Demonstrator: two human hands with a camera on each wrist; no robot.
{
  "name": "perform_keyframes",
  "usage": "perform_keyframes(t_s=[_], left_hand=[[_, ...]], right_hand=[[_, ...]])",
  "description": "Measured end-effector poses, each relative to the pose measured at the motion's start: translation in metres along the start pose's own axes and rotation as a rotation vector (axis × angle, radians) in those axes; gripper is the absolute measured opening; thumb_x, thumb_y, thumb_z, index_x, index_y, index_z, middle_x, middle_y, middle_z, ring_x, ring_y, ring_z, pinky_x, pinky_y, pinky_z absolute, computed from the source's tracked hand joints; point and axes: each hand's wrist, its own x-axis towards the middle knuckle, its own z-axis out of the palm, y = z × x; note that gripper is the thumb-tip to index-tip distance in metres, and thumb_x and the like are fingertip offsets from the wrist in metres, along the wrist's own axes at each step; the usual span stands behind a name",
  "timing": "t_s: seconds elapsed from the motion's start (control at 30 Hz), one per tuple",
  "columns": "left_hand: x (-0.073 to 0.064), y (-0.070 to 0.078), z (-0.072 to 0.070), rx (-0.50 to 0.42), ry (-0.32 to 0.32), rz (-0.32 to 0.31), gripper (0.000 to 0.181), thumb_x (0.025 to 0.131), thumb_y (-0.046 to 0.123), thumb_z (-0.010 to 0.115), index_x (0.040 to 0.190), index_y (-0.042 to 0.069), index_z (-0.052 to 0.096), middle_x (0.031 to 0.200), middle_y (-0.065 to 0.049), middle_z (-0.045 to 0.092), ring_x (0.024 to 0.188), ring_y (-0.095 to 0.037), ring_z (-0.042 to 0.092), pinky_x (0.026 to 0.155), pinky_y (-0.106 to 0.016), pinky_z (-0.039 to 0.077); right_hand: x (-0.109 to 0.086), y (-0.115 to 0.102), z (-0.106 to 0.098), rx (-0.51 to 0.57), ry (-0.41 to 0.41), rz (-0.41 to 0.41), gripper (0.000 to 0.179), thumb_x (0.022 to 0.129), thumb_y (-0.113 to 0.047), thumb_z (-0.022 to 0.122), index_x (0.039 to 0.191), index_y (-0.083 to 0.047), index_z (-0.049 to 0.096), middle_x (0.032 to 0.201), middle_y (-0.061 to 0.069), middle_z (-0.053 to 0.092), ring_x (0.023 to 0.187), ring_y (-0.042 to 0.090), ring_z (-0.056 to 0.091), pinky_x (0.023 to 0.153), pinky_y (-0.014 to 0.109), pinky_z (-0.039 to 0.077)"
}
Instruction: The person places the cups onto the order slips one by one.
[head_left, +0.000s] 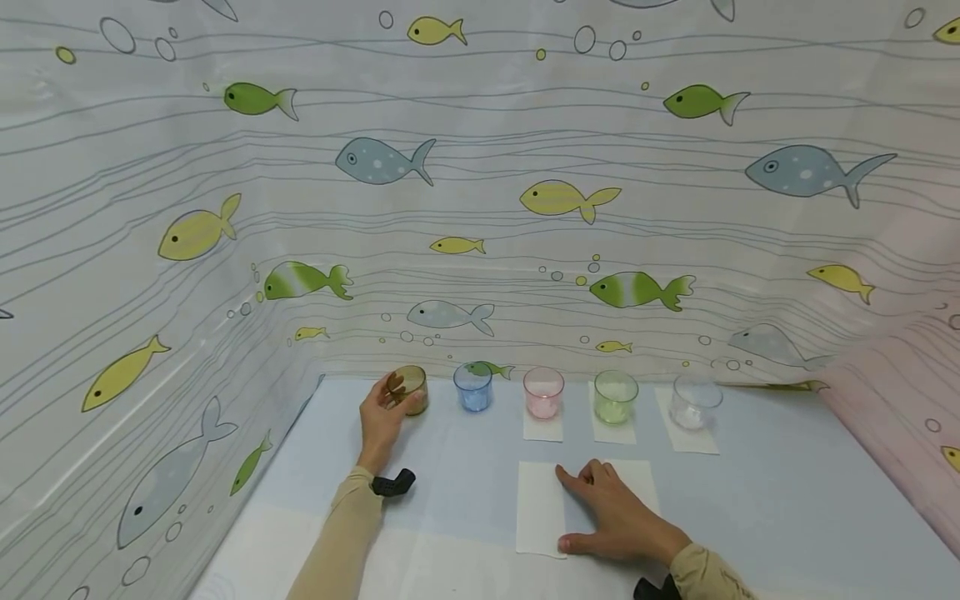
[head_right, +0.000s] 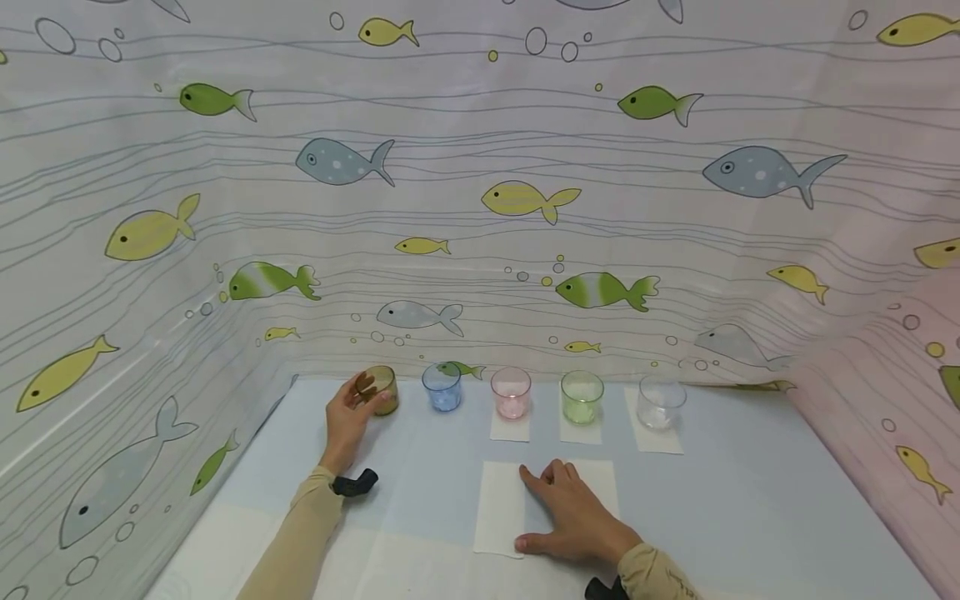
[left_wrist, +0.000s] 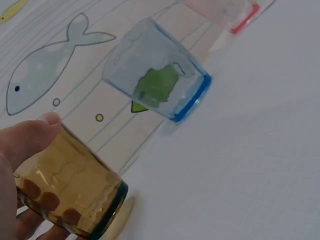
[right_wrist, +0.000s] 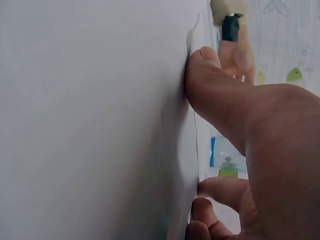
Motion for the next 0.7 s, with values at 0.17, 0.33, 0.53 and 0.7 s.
perform_keyframes(t_s=[0.17,0.33,0.53,0.7], left_hand=[[-0.002,0.019,-0.006,-0.015,-0.053,0.059,0.068,0.090,0.007,0.085,0.151,0.004,0.054,0.148,-0.021,0.061,0.136,-0.039,0.058,0.096,-0.010,0.053],[-0.001,0.038,-0.013,-0.022,-0.168,0.109,0.068,0.091,0.008,0.085,0.152,0.008,0.055,0.148,-0.020,0.062,0.137,-0.039,0.059,0.096,-0.015,0.057],[-0.005,0.061,-0.013,-0.030,-0.358,0.196,0.067,0.093,0.006,0.082,0.154,0.007,0.053,0.149,-0.024,0.060,0.136,-0.038,0.061,0.100,-0.022,0.058],[-0.015,0.081,-0.004,-0.081,-0.496,0.237,0.067,0.092,-0.002,0.078,0.154,0.002,0.052,0.149,-0.027,0.059,0.135,-0.034,0.063,0.098,-0.028,0.061]], right_hand=[[0.001,-0.002,-0.001,0.007,-0.011,0.021,0.102,0.082,-0.070,0.079,0.159,-0.009,0.049,0.115,-0.003,0.047,0.102,0.011,0.038,0.082,0.028,0.043],[0.001,-0.003,-0.001,0.007,-0.016,0.037,0.102,0.083,-0.071,0.079,0.159,-0.010,0.050,0.115,-0.003,0.047,0.102,0.011,0.038,0.082,0.029,0.043],[0.002,-0.001,0.002,0.004,-0.022,0.057,0.102,0.082,-0.072,0.078,0.159,-0.011,0.050,0.115,-0.005,0.046,0.102,0.010,0.038,0.083,0.029,0.043],[0.003,0.000,0.003,-0.003,-0.023,0.058,0.102,0.082,-0.073,0.078,0.158,-0.012,0.050,0.115,-0.005,0.046,0.102,0.010,0.038,0.083,0.030,0.043]])
